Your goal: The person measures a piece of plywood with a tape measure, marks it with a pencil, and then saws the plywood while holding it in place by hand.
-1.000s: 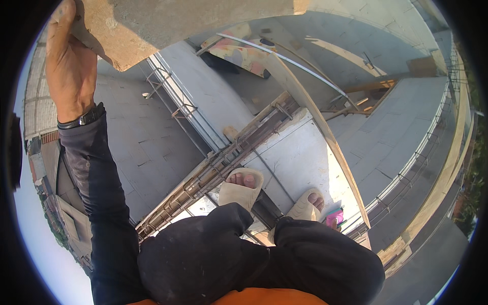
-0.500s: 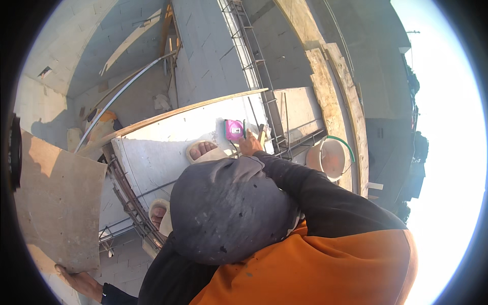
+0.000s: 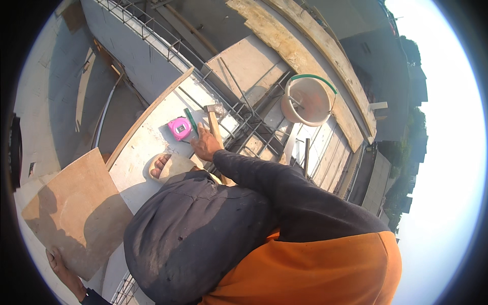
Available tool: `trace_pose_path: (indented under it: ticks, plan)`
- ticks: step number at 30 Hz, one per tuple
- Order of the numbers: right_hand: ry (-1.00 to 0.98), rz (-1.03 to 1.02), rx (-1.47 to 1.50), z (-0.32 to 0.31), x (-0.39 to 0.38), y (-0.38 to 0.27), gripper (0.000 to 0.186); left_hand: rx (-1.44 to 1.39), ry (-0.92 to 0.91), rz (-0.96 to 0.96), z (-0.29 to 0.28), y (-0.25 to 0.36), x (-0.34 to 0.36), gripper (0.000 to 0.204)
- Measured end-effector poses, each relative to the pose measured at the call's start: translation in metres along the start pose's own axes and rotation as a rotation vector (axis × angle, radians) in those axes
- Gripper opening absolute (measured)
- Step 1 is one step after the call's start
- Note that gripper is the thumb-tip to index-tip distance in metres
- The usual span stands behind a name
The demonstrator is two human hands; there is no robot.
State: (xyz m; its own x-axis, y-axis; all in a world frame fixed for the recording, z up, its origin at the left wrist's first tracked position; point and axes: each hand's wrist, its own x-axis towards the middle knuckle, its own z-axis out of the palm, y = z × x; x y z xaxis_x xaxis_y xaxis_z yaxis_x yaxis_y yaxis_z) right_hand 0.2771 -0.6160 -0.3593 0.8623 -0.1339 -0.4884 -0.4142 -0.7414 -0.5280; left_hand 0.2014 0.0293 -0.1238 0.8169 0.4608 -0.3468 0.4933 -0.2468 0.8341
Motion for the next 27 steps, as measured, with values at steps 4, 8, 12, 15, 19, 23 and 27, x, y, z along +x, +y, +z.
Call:
trace_pose_path:
  ticks: [4, 8, 12, 15, 19, 23, 27]
  plan:
    - [-0.038, -0.152, 0.046, -0.084, -0.023, 0.011, 0.072, 0.030, -0.010, -0.029, 0.012, -0.008, 0.003, 0.064]
    - [0.118, 0.064, 0.081, -0.211, -0.056, 0.102, 0.040, 0.057, 0.213, -0.086, 0.007, -0.037, -0.004, 0.060]
    - [-0.288, 0.592, -0.618, -0.225, -0.106, 0.220, 0.067, -0.068, 0.036, -0.027, 0.027, -0.052, -0.014, 0.039]
    - [-0.509, 0.960, -0.462, -0.156, -0.132, 0.264, 0.097, -0.285, -0.063, -0.065, 0.041, -0.056, -0.024, 0.029]
    - [-0.422, 0.882, -0.348, -0.098, -0.127, 0.268, 0.093, -0.358, -0.008, -0.131, 0.054, -0.058, -0.030, 0.025]
    - [-0.365, 0.811, -0.344, -0.091, -0.100, 0.243, 0.088, -0.304, -0.023, -0.214, 0.058, -0.061, -0.030, 0.030]
    - [-0.339, 0.747, -0.365, -0.094, -0.080, 0.219, 0.083, -0.375, -0.050, -0.226, 0.058, -0.069, -0.033, 0.029]
